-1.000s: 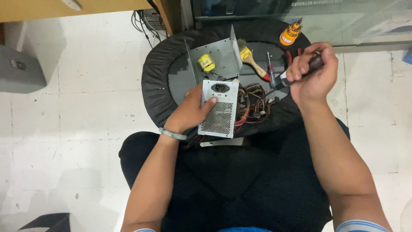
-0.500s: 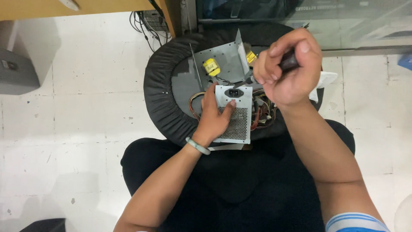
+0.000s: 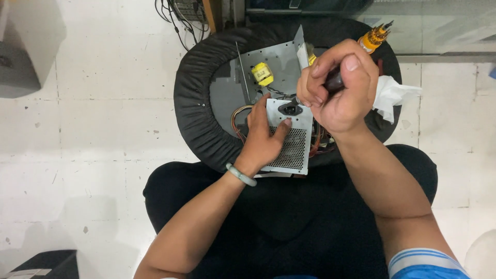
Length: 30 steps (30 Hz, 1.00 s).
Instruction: Disassembling a power supply unit by unscrewing the fan and internal components, and manipulating wires.
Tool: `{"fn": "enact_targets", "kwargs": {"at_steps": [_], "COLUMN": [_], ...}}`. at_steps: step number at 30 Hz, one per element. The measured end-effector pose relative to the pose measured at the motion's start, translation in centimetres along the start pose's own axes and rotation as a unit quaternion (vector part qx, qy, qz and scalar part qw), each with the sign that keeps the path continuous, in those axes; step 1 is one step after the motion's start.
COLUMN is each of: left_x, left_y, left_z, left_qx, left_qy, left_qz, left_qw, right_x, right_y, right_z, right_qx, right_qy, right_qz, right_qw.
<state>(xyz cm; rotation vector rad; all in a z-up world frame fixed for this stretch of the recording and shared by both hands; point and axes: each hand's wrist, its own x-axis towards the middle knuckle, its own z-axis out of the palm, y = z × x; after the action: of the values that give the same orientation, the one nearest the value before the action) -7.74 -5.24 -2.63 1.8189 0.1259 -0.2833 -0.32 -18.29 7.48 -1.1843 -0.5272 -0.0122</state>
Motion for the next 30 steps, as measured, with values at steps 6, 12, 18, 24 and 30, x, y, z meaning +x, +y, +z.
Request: {"fn": "enact_targets", "kwargs": {"at_steps": [6,12,18,24,30], "left_x": [0.0,0.2,0.3,3.5,2.8], "left_y": [-1.0,-0.2,0.5,-0.5,0.1], "left_z": [0.4,0.1,-1.0,-3.2,-5.4], "left_qx": [0.023,0.021,0.084,-0.027,0.004], "left_qy": [0.017,0.007,0.083,-0.078,-0.102], "left_qz": [0.044,0.022,0.287,0.382,0.378], "left_qw": [0.999,0.999,0.951,0.921,0.920], "right_x": [0.0,0.1,1.2,1.4,1.8], "right_y": [-0.3,-0.3,-0.3,0.1,-0.2], "right_z": [0.9,1.7,1.8,2.3,3.4], "right_qx": [-0.040,-0.087,0.033,0.041,-0.024], "right_qy": [-0.058,-0.104,-0.075,-0.089,-0.132], "right_qz": [-0.029,-0.029,0.048,0.048,0.050], "right_qw": [0.997,0.990,0.995,0.994,0.990]}}
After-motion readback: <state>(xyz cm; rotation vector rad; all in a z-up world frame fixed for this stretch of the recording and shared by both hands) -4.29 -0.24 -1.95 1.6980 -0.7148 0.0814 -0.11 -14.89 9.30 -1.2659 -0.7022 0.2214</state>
